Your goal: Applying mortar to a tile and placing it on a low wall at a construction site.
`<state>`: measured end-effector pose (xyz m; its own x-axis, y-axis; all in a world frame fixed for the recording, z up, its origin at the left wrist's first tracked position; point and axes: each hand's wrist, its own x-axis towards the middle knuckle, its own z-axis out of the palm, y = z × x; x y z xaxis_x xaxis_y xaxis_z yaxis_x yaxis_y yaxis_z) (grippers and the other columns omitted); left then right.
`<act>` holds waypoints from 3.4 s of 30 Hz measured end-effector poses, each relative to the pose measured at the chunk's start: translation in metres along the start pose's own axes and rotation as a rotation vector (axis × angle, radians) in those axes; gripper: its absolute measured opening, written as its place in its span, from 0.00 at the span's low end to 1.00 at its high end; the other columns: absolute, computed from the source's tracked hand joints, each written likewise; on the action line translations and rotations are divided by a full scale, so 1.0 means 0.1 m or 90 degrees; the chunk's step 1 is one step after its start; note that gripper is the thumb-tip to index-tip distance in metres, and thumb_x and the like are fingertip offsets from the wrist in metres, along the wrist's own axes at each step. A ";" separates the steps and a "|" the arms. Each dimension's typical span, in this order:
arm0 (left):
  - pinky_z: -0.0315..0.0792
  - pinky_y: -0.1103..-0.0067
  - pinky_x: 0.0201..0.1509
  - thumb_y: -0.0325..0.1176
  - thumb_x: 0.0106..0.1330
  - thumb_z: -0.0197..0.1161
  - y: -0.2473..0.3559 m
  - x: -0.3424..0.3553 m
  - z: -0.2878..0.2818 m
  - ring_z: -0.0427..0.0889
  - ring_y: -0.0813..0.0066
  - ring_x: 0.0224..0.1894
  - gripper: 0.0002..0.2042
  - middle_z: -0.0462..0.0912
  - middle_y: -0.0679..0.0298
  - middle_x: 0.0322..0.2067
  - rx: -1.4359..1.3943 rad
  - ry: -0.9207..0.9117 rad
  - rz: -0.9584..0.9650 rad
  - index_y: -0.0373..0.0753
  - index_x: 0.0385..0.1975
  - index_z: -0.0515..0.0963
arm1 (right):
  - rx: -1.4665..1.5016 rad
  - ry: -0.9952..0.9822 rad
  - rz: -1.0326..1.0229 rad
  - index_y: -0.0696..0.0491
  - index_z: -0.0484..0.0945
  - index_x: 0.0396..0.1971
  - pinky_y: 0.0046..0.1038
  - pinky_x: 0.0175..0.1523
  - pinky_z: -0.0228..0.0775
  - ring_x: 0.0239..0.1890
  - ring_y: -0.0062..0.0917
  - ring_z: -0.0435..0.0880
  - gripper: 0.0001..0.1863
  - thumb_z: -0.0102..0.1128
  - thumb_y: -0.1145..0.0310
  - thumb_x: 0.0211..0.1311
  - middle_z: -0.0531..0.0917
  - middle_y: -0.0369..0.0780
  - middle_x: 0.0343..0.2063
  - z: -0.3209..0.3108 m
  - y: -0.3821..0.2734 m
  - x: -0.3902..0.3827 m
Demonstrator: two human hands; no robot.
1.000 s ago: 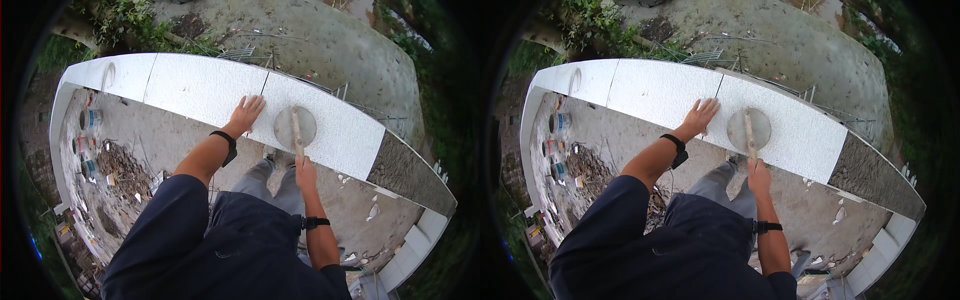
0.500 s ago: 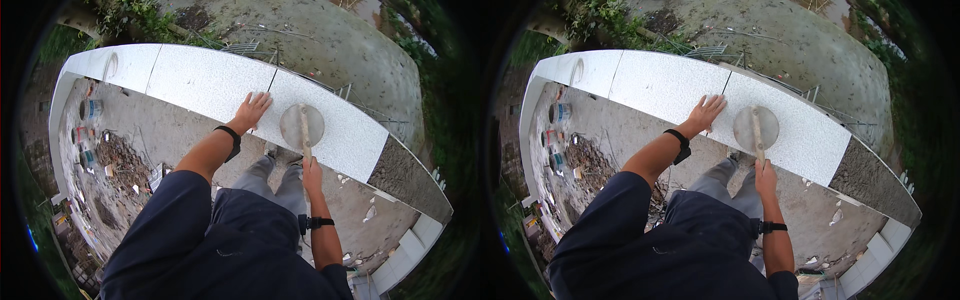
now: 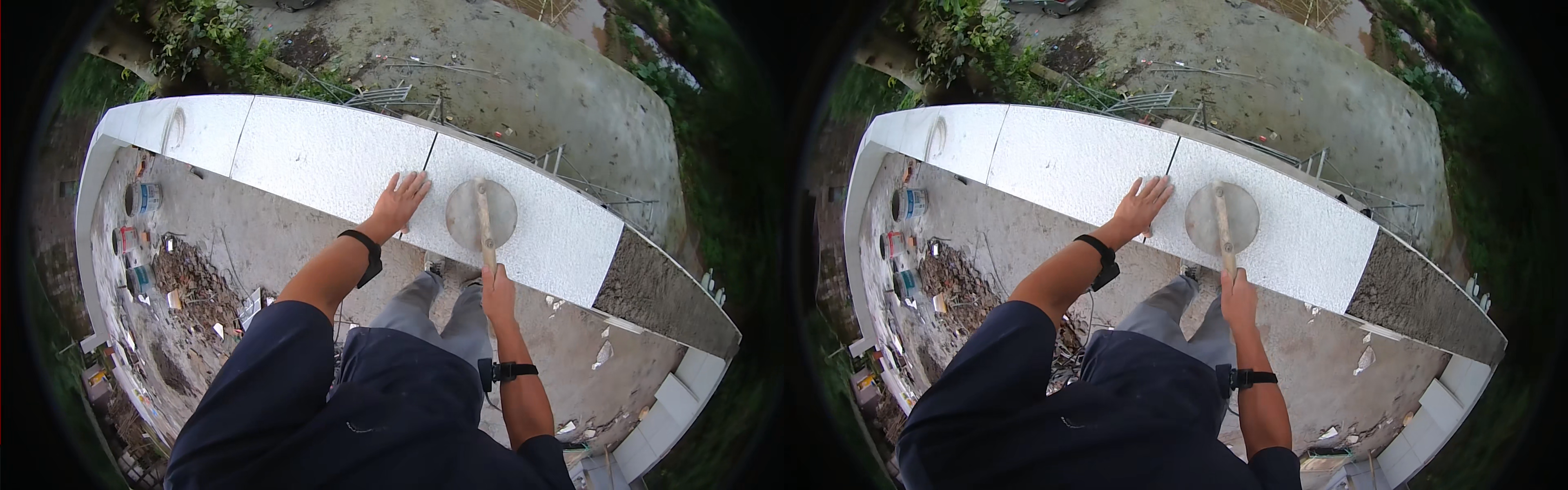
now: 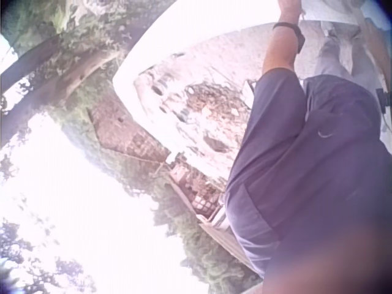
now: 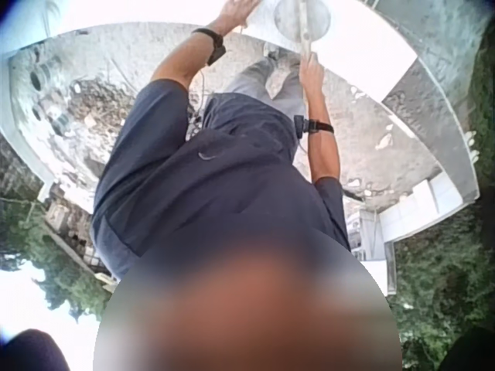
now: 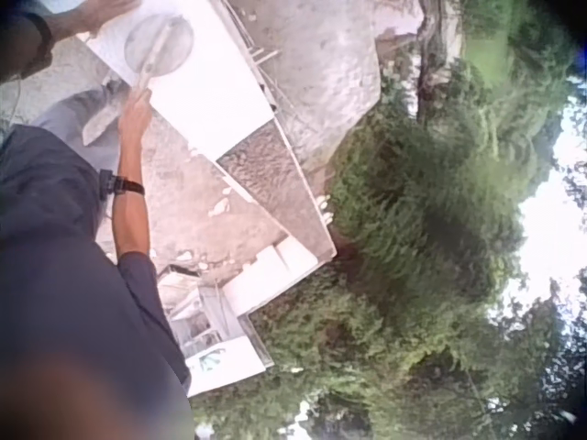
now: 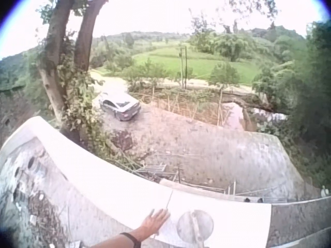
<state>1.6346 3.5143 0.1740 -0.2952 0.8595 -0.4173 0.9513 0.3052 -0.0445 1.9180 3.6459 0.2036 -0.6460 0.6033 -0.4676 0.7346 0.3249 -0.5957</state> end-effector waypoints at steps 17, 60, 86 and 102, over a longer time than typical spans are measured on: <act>0.49 0.59 0.74 0.48 0.31 0.81 -0.01 0.05 -0.03 0.50 0.61 0.73 0.64 0.47 0.58 0.72 -0.036 -0.011 0.008 0.42 0.71 0.47 | 0.002 0.034 -0.017 0.61 0.72 0.34 0.51 0.35 0.67 0.29 0.57 0.79 0.24 0.44 0.50 0.71 0.79 0.58 0.23 0.06 0.14 -0.12; 0.44 0.33 0.64 0.54 0.35 0.80 2.41 2.14 -0.98 0.36 0.42 0.74 0.64 0.36 0.51 0.74 -0.145 -0.071 0.020 0.62 0.73 0.40 | 0.249 0.231 0.289 0.57 0.70 0.39 0.49 0.36 0.69 0.30 0.51 0.80 0.24 0.45 0.47 0.70 0.80 0.53 0.23 -0.90 1.53 -0.30; 0.53 0.30 0.58 0.43 0.37 0.82 2.51 2.34 -0.87 0.36 0.39 0.73 0.64 0.33 0.47 0.73 -0.114 -0.082 0.065 0.61 0.73 0.39 | 0.244 0.144 0.235 0.63 0.70 0.40 0.46 0.34 0.72 0.27 0.47 0.82 0.25 0.46 0.51 0.70 0.81 0.50 0.21 -1.42 1.79 -0.50; 0.51 0.29 0.57 0.46 0.35 0.82 2.45 2.35 -0.83 0.36 0.35 0.72 0.65 0.34 0.48 0.73 -0.116 -0.071 0.074 0.60 0.73 0.39 | 0.252 0.176 0.225 0.63 0.69 0.40 0.47 0.36 0.74 0.28 0.50 0.82 0.26 0.44 0.48 0.70 0.82 0.53 0.23 -1.40 1.79 -0.57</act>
<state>1.7913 3.8247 0.1404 -0.1631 0.8457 -0.5082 0.9435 0.2842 0.1702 2.1159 3.7714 0.2149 -0.2593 0.8096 -0.5267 0.7279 -0.1947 -0.6575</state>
